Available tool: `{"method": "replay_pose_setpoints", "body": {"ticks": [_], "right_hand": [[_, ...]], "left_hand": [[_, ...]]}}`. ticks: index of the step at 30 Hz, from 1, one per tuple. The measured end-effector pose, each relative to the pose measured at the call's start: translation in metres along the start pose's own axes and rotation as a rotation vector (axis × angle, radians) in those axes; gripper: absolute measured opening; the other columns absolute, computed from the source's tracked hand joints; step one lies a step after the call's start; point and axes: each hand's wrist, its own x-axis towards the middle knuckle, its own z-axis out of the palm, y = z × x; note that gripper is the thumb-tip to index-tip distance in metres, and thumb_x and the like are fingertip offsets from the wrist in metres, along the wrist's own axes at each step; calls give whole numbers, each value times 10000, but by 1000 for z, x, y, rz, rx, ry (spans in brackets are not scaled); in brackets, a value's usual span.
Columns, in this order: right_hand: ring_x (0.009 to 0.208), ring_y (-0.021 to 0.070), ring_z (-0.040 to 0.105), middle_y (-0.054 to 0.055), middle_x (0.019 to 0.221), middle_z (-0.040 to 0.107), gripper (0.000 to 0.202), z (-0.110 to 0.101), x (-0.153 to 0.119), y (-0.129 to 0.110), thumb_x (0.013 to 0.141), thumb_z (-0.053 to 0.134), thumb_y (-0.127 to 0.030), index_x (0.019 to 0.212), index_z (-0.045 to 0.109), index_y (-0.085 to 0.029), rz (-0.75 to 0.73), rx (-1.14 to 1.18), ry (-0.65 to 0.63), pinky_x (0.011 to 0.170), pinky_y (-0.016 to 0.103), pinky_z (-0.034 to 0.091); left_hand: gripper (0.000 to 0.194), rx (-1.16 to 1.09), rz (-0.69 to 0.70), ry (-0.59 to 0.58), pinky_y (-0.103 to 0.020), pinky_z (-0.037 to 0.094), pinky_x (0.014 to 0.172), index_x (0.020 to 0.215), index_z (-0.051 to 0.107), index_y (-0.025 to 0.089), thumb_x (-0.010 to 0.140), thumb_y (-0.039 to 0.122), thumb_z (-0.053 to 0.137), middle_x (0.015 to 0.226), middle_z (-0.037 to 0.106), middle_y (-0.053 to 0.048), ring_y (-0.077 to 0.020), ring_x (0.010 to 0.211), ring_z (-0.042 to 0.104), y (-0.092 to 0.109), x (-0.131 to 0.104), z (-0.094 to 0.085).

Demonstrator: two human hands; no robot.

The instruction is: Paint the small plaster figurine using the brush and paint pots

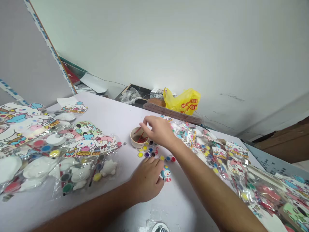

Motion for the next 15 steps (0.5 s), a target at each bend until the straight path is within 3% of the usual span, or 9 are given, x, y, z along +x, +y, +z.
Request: {"method": "replay_pose_setpoints", "body": {"ticks": [2, 5, 11, 15], "right_hand": [[691, 157, 573, -3, 780, 672, 254, -6, 1, 2, 976, 484, -320, 775, 589, -205, 13, 49, 79, 589, 273, 289], [680, 154, 560, -10, 757, 652, 249, -9, 2, 3, 965, 489, -295, 742, 554, -205, 3, 70, 99, 584, 273, 287], [721, 179, 576, 32, 834, 669, 164, 3, 3, -5, 919, 512, -244, 783, 595, -201, -92, -47, -138, 572, 285, 277], [733, 174, 573, 25, 843, 668, 141, 3, 5, -3, 901, 520, -239, 799, 611, -206, -51, 8, -150, 578, 276, 285]], "left_hand": [[187, 1, -2, 3, -379, 372, 723, 814, 390, 226, 690, 102, 455, 872, 554, -31, -237, 838, 476, 0, 0, 0], [189, -1, -5, 8, -376, 368, 721, 816, 385, 229, 692, 105, 457, 869, 554, -32, -238, 840, 476, 0, 0, 1], [203, -10, -7, 7, -361, 365, 726, 840, 386, 232, 701, 102, 457, 892, 556, -35, -238, 866, 488, 0, -1, 1], [197, -6, -11, 2, -364, 363, 731, 830, 374, 232, 706, 104, 459, 884, 553, -37, -240, 857, 486, -1, 0, 2]]}}
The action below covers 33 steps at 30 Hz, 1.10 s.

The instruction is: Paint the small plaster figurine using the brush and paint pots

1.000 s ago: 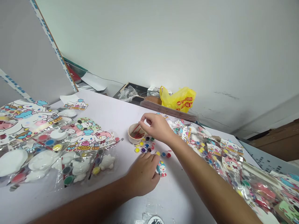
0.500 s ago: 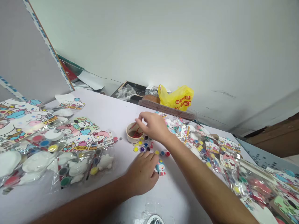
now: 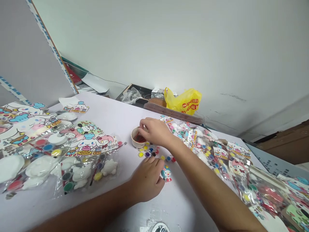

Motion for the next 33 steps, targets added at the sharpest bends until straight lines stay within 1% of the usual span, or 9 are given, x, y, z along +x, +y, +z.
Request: {"method": "replay_pose_setpoints", "body": {"ticks": [7, 13, 16, 18, 20, 21, 23, 26, 33], "right_hand": [[696, 161, 552, 12, 792, 650, 108, 2, -2, 9, 859, 564, -233, 778, 629, -205, 29, 83, -5, 571, 262, 278], [658, 148, 501, -9, 721, 584, 118, 0, -6, 14, 842, 564, -219, 728, 586, -199, 46, 173, 84, 585, 258, 294], [619, 135, 465, -33, 658, 517, 159, -8, -10, 20, 856, 536, -250, 705, 536, -201, 79, 356, 213, 584, 250, 317], [592, 131, 432, -45, 621, 464, 186, -10, -14, 26, 845, 537, -278, 680, 492, -207, 155, 533, 315, 572, 252, 317], [570, 129, 407, -53, 607, 428, 202, -8, -18, 32, 848, 521, -325, 684, 473, -217, 253, 709, 362, 552, 253, 312], [561, 130, 400, -55, 605, 420, 206, -6, -21, 36, 850, 506, -343, 687, 469, -222, 301, 791, 366, 542, 253, 307], [548, 134, 398, -52, 592, 430, 206, 2, -25, 41, 846, 478, -344, 679, 472, -225, 350, 837, 355, 528, 256, 300], [564, 138, 398, -53, 555, 432, 214, 9, -31, 45, 765, 583, -312, 606, 476, -218, 371, 817, 334, 544, 260, 304], [519, 119, 363, -60, 591, 398, 220, 2, -33, 45, 822, 502, -397, 685, 476, -227, 407, 907, 354, 489, 242, 297]], "left_hand": [[212, -2, -3, -1, -364, 358, 712, 821, 359, 232, 684, 105, 460, 865, 541, -32, -238, 838, 482, 1, 1, -1], [208, -3, -6, -6, -361, 365, 709, 826, 358, 233, 692, 105, 450, 864, 549, -24, -236, 844, 484, 1, 1, -2], [198, 3, -5, -14, -362, 366, 704, 825, 363, 233, 697, 110, 451, 866, 552, -28, -239, 844, 484, 0, 1, -2], [197, 7, -5, -18, -365, 369, 709, 831, 372, 233, 698, 111, 451, 869, 552, -29, -239, 842, 482, 0, 1, -2], [200, 10, -6, -21, -369, 374, 715, 838, 382, 233, 697, 108, 448, 868, 552, -28, -238, 835, 479, 0, 1, -2], [200, 11, -6, -23, -370, 376, 715, 840, 385, 233, 697, 107, 447, 867, 551, -27, -237, 831, 478, 0, 1, -2], [196, 11, -6, -26, -371, 380, 714, 837, 387, 232, 699, 106, 447, 866, 552, -26, -236, 829, 478, 0, 1, -2], [196, 14, -8, -30, -372, 388, 722, 842, 392, 231, 703, 106, 452, 877, 556, -28, -238, 842, 483, 1, 1, -3], [207, 29, -14, -47, -376, 403, 726, 848, 399, 230, 707, 90, 457, 885, 563, -32, -239, 845, 495, 3, 1, -5]]}}
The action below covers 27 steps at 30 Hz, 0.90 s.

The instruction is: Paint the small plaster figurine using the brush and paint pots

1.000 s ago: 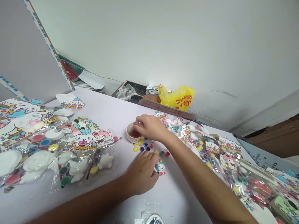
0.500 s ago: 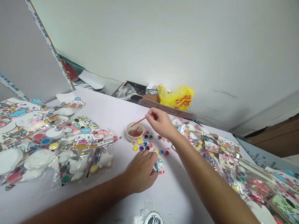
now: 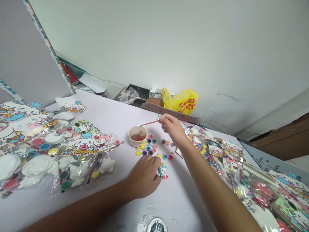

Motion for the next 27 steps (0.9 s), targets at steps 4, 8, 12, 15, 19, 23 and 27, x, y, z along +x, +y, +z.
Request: {"method": "replay_pose_setpoints", "body": {"ticks": [4, 8, 12, 15, 19, 23, 27], "right_hand": [[526, 121, 387, -55, 577, 429, 223, 5, -4, 7, 770, 580, -371, 635, 489, -219, 22, -25, -26, 466, 231, 294], [494, 112, 359, -60, 565, 417, 210, 6, -6, 8, 783, 586, -370, 657, 520, -215, 32, -20, -32, 449, 231, 272], [484, 112, 363, -53, 587, 422, 229, 4, -6, 8, 832, 520, -407, 701, 519, -220, 33, 14, -30, 458, 240, 287], [521, 118, 394, -46, 602, 449, 239, 4, -8, 15, 777, 613, -386, 645, 516, -212, 22, -19, -7, 485, 244, 308], [528, 122, 386, -56, 597, 424, 231, 2, -14, 21, 814, 580, -392, 680, 524, -213, 16, -34, 59, 504, 251, 326], [549, 130, 405, -52, 606, 438, 203, -3, -21, 16, 820, 584, -380, 714, 542, -212, 11, -35, 55, 513, 254, 346], [552, 132, 421, -47, 625, 456, 165, -8, -28, 13, 811, 614, -359, 746, 572, -214, 16, -46, 12, 499, 252, 355]], "left_hand": [[205, 1, 4, 1, -378, 404, 734, 859, 410, 229, 713, 94, 458, 894, 569, -35, -242, 853, 497, 0, 0, 0], [209, 0, 3, 10, -373, 397, 734, 861, 412, 231, 710, 92, 455, 888, 570, -34, -239, 852, 495, 0, 0, 1], [206, 0, 9, 16, -370, 388, 720, 845, 398, 232, 702, 94, 449, 868, 556, -28, -235, 827, 485, -1, 0, 3], [218, 3, 14, 17, -368, 380, 707, 829, 382, 231, 685, 80, 445, 866, 550, -26, -233, 818, 478, -2, 0, 4], [226, 9, 22, 19, -365, 378, 711, 829, 374, 231, 681, 73, 441, 865, 543, -23, -232, 818, 473, -2, 1, 4], [230, 15, 18, 20, -357, 382, 717, 822, 366, 230, 680, 61, 433, 861, 540, -19, -226, 815, 471, -2, 1, 4], [233, 16, 20, 17, -356, 392, 732, 828, 368, 230, 684, 59, 432, 864, 542, -14, -223, 822, 472, -2, 0, 4]]}}
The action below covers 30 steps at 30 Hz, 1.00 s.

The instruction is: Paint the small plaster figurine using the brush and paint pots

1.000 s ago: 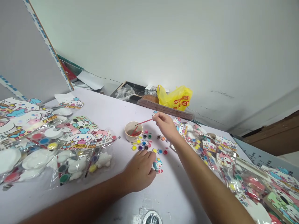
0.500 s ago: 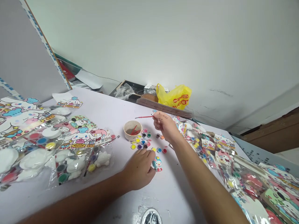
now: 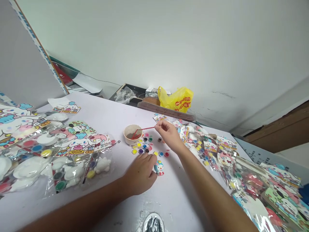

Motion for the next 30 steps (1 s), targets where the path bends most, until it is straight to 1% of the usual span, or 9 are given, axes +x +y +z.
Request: {"method": "replay_pose_setpoints", "body": {"ticks": [6, 9, 12, 15, 18, 22, 24, 27, 30], "right_hand": [[574, 141, 467, -42, 636, 486, 169, -9, -10, 1, 799, 642, -351, 734, 563, -215, 15, 37, -18, 522, 258, 391], [570, 137, 451, -47, 619, 473, 184, -13, -14, 0, 781, 663, -354, 717, 561, -215, 39, 92, -12, 525, 255, 380], [532, 120, 404, -55, 602, 441, 235, -17, -20, -2, 792, 644, -394, 694, 526, -215, 93, 191, 8, 505, 248, 346], [505, 106, 369, -47, 612, 437, 312, -22, -29, -2, 799, 619, -438, 647, 462, -215, 163, 302, 54, 474, 243, 298], [495, 105, 348, -40, 618, 428, 360, -31, -42, 3, 786, 640, -473, 638, 434, -218, 213, 391, 123, 454, 248, 248], [480, 105, 297, -43, 616, 391, 418, -47, -68, 20, 787, 674, -527, 633, 431, -224, 257, 480, 222, 446, 261, 217], [482, 103, 296, -40, 626, 400, 410, -56, -84, 29, 771, 730, -506, 638, 474, -215, 324, 591, 263, 451, 264, 217], [496, 98, 316, -27, 662, 447, 375, -67, -105, 41, 786, 744, -503, 683, 552, -199, 395, 635, 211, 468, 260, 226], [505, 100, 304, -28, 642, 456, 344, -74, -117, 47, 820, 727, -486, 710, 586, -192, 415, 617, 109, 488, 260, 217]], "left_hand": [[229, 1, -18, -13, -364, 397, 754, 833, 383, 230, 690, 61, 442, 881, 560, -23, -230, 844, 481, 1, 0, -1], [229, -4, -17, -18, -359, 393, 741, 837, 389, 230, 688, 62, 440, 885, 561, -22, -231, 842, 483, 1, 0, -2], [229, -13, -13, -15, -353, 388, 732, 839, 390, 231, 688, 66, 439, 883, 559, -19, -230, 845, 486, 1, 0, -3], [230, -21, -13, -13, -351, 387, 730, 845, 391, 231, 693, 66, 442, 882, 559, -16, -226, 841, 491, 1, -1, -3], [231, -25, -24, -12, -349, 386, 717, 844, 388, 231, 694, 65, 446, 880, 560, -18, -225, 836, 495, 1, -1, -3], [238, -30, -38, -12, -344, 381, 692, 840, 384, 231, 686, 61, 448, 861, 547, -18, -224, 818, 497, 1, -1, -3], [246, -31, -44, -12, -342, 379, 693, 841, 383, 231, 683, 53, 447, 859, 542, -18, -222, 816, 495, 1, -1, -3], [253, -33, -52, -13, -341, 380, 704, 842, 383, 231, 684, 42, 439, 862, 538, -18, -220, 819, 490, 1, -1, -3], [251, -28, -68, -10, -348, 381, 708, 847, 387, 229, 686, 42, 436, 862, 532, -27, -227, 825, 485, 2, -1, -3]]}}
